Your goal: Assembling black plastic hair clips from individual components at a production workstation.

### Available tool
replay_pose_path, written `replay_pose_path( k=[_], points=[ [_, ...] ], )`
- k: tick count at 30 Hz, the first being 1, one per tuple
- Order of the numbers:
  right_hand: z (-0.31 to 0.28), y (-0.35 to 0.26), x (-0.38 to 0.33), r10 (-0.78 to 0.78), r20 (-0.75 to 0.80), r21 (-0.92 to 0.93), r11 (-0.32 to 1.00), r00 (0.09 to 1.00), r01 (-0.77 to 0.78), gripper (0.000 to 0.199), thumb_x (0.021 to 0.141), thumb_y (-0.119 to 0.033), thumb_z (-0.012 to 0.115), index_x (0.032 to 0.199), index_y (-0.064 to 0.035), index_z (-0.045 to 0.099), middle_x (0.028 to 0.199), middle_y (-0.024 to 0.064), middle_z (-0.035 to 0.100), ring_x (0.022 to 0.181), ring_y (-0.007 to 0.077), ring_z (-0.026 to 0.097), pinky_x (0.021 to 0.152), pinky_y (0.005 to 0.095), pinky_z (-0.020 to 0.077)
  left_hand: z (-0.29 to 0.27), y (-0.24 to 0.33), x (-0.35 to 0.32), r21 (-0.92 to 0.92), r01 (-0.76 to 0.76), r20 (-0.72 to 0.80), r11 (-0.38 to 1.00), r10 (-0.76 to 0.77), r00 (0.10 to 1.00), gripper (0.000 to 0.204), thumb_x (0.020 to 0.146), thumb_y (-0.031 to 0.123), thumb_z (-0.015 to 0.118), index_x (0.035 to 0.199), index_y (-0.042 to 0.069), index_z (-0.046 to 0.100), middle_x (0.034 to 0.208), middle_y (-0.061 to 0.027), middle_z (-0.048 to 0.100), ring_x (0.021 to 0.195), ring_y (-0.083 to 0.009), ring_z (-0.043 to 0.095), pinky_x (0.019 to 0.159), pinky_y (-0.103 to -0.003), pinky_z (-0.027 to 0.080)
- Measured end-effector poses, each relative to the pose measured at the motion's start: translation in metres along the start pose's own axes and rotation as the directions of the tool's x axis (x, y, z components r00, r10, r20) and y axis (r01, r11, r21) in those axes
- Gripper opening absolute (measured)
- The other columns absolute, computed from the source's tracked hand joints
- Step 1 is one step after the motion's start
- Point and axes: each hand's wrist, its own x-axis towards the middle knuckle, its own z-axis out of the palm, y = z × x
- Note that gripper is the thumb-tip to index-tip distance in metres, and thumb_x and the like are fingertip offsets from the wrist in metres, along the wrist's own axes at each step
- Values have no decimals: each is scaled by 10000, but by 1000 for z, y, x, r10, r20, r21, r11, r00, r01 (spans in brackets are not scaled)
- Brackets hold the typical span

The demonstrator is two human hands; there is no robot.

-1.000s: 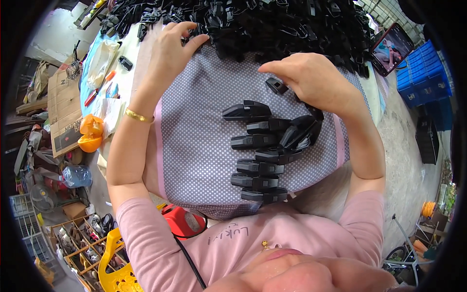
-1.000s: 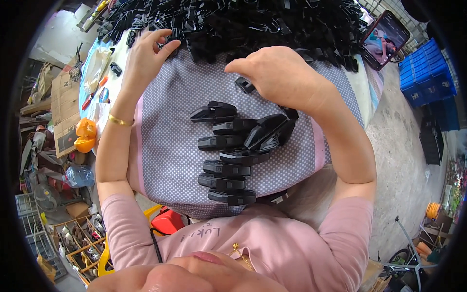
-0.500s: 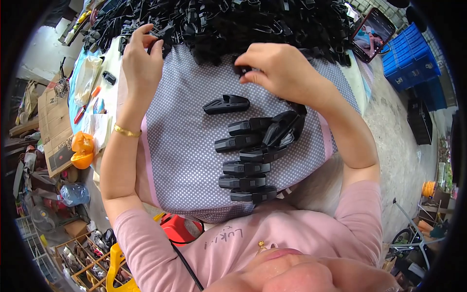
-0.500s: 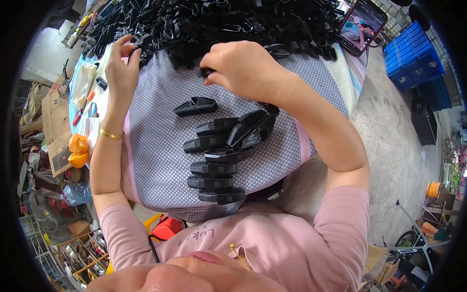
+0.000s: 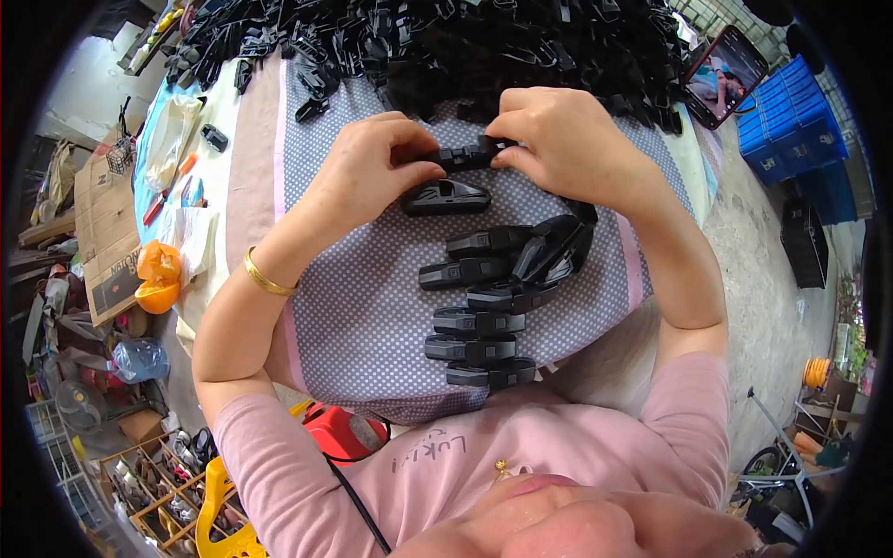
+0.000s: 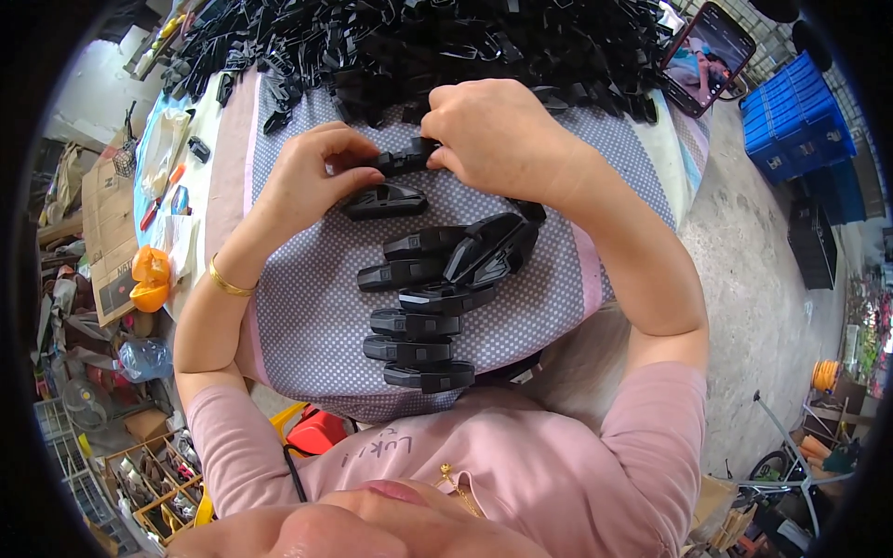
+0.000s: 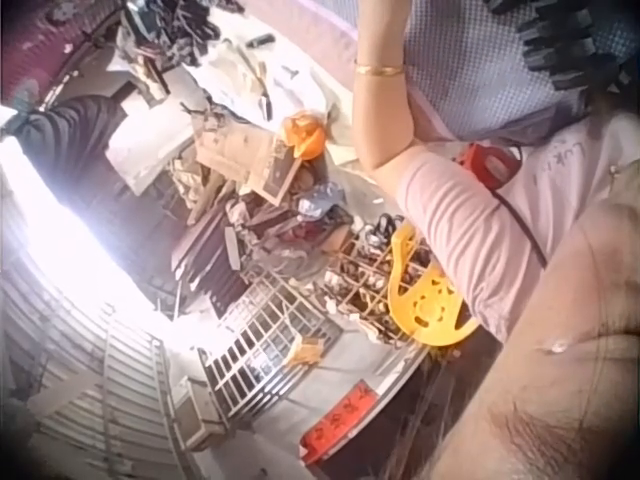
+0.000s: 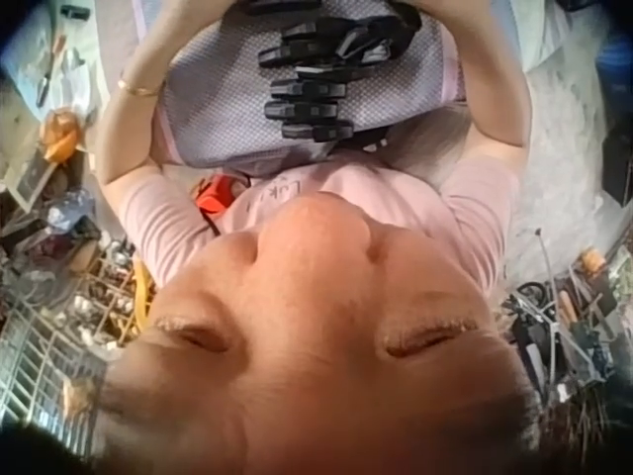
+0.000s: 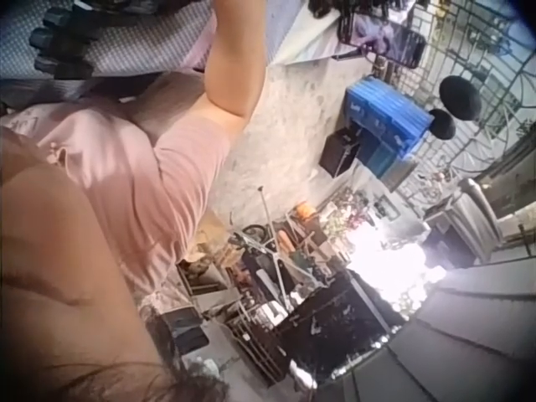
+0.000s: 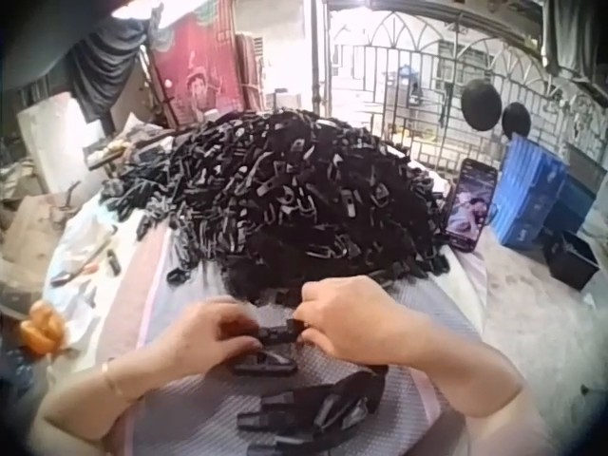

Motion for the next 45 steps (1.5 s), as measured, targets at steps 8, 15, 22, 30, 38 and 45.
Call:
replay_pose_path(
  k=[8,15,22,30,38,45],
  points=[
    [9,2,4,-35,57,40,999,998,33,214,741,-172,730,887,-22,685,824,81,598,776,269,624,687,362,507,6,-4,5,-86,-98,8,992,99,995,185,735,58,753,880,-38,691,848,-105,659,723,-214,660,669,-296,537],
    [0,4,-1,-73,66,201,978,995,59,331,664,-178,782,945,-33,686,885,79,628,733,247,611,631,340,489,8,-3,12,-177,-40,128,983,63,990,189,731,50,757,884,-31,681,822,-73,631,726,-163,641,664,-271,517],
    [-46,13,-19,-156,437,379,925,886,-24,494,598,-110,806,1064,-33,662,898,72,623,687,171,579,602,294,479,-4,5,2,-162,-95,308,982,142,941,156,728,33,718,858,-26,657,805,-78,620,717,-172,627,657,-278,507],
    [-48,24,-25,32,280,388,910,959,-144,341,723,-186,793,964,19,663,737,86,639,610,154,586,555,274,478,1,35,-4,-288,-147,513,946,282,811,156,749,80,715,851,-23,659,805,-114,643,701,-217,638,634,-312,511],
    [-28,-15,-64,220,150,80,969,964,-234,506,758,-179,732,1205,-39,541,724,140,622,651,300,620,590,379,477,-27,-18,17,408,-228,-315,884,371,874,120,792,136,714,864,40,710,910,-112,678,892,-275,607,830,-363,464],
    [14,-20,-10,-98,-4,-222,970,995,95,235,732,-67,658,955,-24,598,843,66,600,784,220,609,640,312,522,-62,-134,38,687,145,-333,712,131,934,445,854,468,596,1198,191,651,1252,-204,546,1120,-362,534,958,-413,439]
  ],
)
